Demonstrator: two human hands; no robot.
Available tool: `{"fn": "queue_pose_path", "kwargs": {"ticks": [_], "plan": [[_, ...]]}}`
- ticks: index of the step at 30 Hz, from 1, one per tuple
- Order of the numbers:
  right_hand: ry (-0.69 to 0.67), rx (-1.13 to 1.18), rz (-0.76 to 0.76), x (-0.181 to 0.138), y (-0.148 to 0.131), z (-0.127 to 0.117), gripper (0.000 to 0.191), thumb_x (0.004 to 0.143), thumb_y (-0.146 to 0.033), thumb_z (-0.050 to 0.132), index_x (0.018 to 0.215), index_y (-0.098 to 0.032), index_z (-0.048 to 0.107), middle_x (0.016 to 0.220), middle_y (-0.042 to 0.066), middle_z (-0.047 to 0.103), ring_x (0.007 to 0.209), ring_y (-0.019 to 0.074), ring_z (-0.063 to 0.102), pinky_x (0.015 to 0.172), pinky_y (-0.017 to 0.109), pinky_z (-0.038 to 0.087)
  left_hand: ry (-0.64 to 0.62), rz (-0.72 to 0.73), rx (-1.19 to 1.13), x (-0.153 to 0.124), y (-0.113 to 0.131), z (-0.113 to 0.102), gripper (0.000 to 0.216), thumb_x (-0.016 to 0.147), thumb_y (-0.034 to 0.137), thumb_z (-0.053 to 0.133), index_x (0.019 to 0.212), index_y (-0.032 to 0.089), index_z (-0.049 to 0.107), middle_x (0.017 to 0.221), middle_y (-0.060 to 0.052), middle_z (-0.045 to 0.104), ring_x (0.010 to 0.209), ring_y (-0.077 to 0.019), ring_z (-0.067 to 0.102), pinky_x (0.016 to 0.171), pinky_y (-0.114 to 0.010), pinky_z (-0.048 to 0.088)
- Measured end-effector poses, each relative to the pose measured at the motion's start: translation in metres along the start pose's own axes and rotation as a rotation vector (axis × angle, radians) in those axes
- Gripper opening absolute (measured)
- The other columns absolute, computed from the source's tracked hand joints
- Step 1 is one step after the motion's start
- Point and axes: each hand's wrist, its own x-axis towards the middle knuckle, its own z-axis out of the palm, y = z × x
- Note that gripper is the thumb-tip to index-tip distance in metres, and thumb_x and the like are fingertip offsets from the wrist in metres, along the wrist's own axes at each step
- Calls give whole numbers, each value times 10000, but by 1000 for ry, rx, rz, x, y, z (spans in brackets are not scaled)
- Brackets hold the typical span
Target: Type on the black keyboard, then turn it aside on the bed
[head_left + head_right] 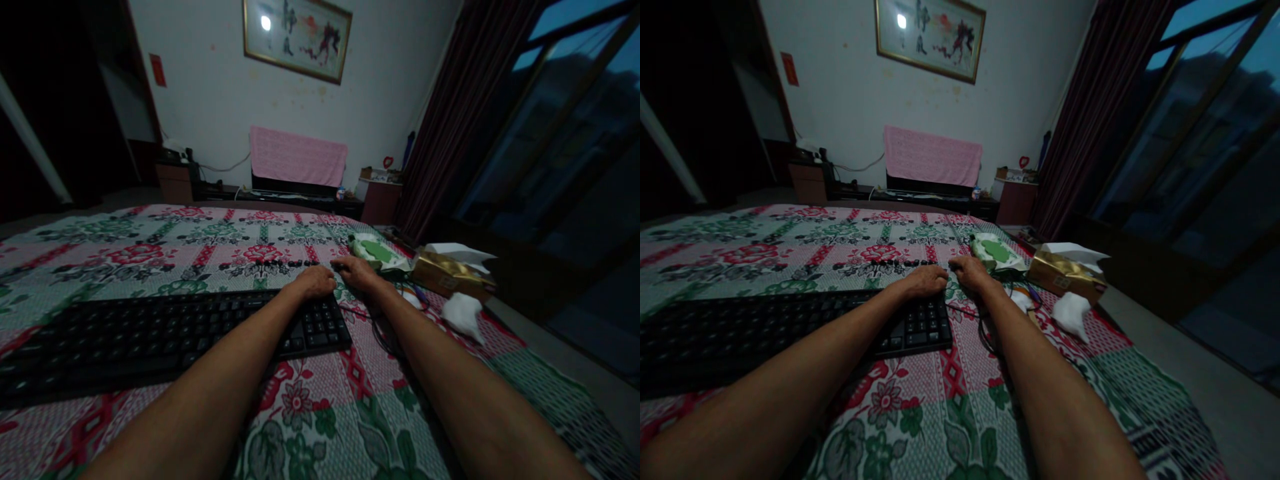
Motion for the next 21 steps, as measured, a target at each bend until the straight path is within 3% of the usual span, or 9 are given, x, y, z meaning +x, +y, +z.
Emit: {"fn": "queue_pose_path", "kwargs": {"ticks": [7,12,16,21], "plan": [[-36,-4,-61,1,0,-1,297,685,-123,421,901,-182,617,924,22,620,875,132,534,783,216,369,25,6,-23,3,-3,2,360,714,275,339,963,188,584,1036,-48,576,950,-176,514,820,-250,384],[14,-21,-46,0,-4,-1,290,668,-128,435,876,-175,632,862,28,638,810,139,556,733,216,386,73,-114,-106,-5,-6,-3,386,702,312,393,1038,204,549,1044,-33,577,969,-166,509,835,-233,379],[24,45,-38,5,-16,3,304,663,-134,453,907,-195,624,871,9,641,820,129,557,742,205,387,92,-150,-117,-19,-15,-13,347,693,263,396,983,219,582,1004,-20,598,931,-152,529,806,-214,390],[-61,160,-62,16,-37,2,315,634,-131,491,906,-223,619,829,-24,646,798,124,560,721,195,391,109,-198,-73,-30,-33,-22,364,682,243,409,1007,248,573,978,-18,610,926,-156,530,798,-218,392]]}}
